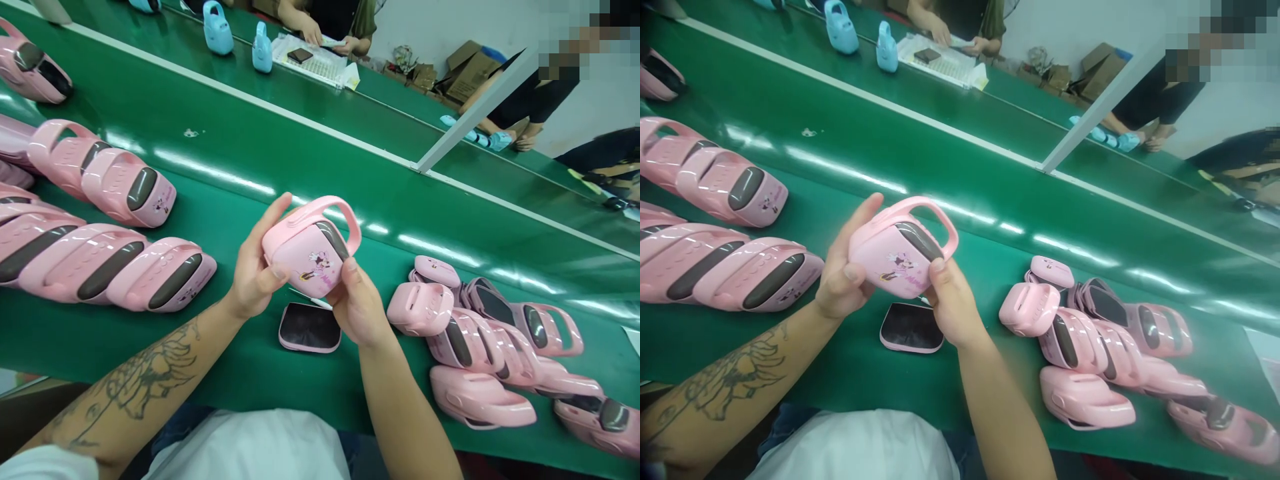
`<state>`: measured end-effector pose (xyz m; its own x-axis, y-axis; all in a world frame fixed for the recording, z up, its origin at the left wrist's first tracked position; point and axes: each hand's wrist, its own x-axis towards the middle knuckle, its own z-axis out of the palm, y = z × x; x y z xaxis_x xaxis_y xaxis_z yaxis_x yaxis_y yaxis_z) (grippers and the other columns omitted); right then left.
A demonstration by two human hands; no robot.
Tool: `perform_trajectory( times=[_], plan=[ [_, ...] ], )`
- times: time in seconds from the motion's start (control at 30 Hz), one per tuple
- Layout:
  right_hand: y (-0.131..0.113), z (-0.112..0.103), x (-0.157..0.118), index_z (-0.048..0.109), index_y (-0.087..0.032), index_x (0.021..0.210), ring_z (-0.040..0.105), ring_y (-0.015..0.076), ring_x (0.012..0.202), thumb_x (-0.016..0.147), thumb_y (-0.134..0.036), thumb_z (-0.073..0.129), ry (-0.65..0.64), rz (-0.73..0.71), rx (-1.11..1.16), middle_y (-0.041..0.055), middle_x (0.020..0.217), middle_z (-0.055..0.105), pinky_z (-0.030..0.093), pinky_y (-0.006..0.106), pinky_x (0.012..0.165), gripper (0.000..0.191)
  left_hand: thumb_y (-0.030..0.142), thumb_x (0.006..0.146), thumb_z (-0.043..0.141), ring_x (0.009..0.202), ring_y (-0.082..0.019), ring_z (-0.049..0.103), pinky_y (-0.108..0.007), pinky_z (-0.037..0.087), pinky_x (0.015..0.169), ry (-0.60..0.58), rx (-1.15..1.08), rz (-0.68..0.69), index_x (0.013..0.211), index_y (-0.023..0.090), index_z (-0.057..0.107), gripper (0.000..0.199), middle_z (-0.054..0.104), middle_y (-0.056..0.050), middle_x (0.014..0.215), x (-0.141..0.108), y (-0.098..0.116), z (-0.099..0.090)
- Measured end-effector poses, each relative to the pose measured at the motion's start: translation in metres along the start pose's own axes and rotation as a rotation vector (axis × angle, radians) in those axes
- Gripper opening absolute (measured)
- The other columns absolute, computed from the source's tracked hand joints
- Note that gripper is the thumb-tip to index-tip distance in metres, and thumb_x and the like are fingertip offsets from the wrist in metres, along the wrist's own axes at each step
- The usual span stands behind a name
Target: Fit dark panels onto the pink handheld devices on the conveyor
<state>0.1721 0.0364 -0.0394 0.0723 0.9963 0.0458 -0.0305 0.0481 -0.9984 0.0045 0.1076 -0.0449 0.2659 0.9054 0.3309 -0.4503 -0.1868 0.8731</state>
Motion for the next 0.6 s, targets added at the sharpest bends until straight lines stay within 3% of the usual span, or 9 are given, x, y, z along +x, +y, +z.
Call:
perform_trajectory(
  times=[0.1,0.17,0.3,0.6],
  plan=[
    [-0.006,-0.010,0.003,0.050,-0.024,0.160,0.064,0.0329,0.146,0.102,-0.071,0.059,0.048,-0.034,0.010,0.0122,0.159,0.064,0.056,0.054,0.119,0.075,0.062,0.081,0.086,0.141,-0.042,0.061,-0.050,0.053,0.114,-0.115,0.032,-0.070,0.149,0.022,0.066,0.082,0.071,-0.013,0.145,0.005,0.000,-0.002],
    [-0.011,-0.016,0.004,0.052,-0.024,0.158,0.058,0.0324,0.151,0.099,-0.067,0.068,0.070,-0.093,-0.074,0.0114,0.161,0.062,0.052,0.052,0.124,0.074,0.057,0.083,0.088,0.132,-0.039,0.067,-0.044,0.058,0.105,-0.176,0.063,-0.105,0.142,0.018,0.070,0.073,0.074,-0.016,0.139,0.008,0.002,-0.001],
    [-0.012,-0.020,0.004,0.059,-0.024,0.148,0.064,0.0326,0.143,0.102,-0.062,0.066,0.005,-0.117,-0.088,0.0119,0.151,0.070,0.056,0.049,0.119,0.060,0.049,0.078,0.095,0.113,-0.033,0.074,-0.038,0.062,0.092,-0.165,0.099,-0.139,0.131,0.017,0.075,0.065,0.079,-0.013,0.123,0.011,0.007,0.002],
    [0.009,-0.024,0.000,0.054,-0.026,0.148,0.066,0.0322,0.139,0.102,-0.056,0.068,-0.039,-0.105,-0.043,0.0126,0.149,0.068,0.058,0.055,0.117,0.057,0.038,0.077,0.096,0.112,-0.031,0.073,-0.039,0.060,0.096,-0.173,0.029,-0.184,0.129,0.020,0.079,0.058,0.079,-0.010,0.118,0.009,0.011,0.001]
  ],
)
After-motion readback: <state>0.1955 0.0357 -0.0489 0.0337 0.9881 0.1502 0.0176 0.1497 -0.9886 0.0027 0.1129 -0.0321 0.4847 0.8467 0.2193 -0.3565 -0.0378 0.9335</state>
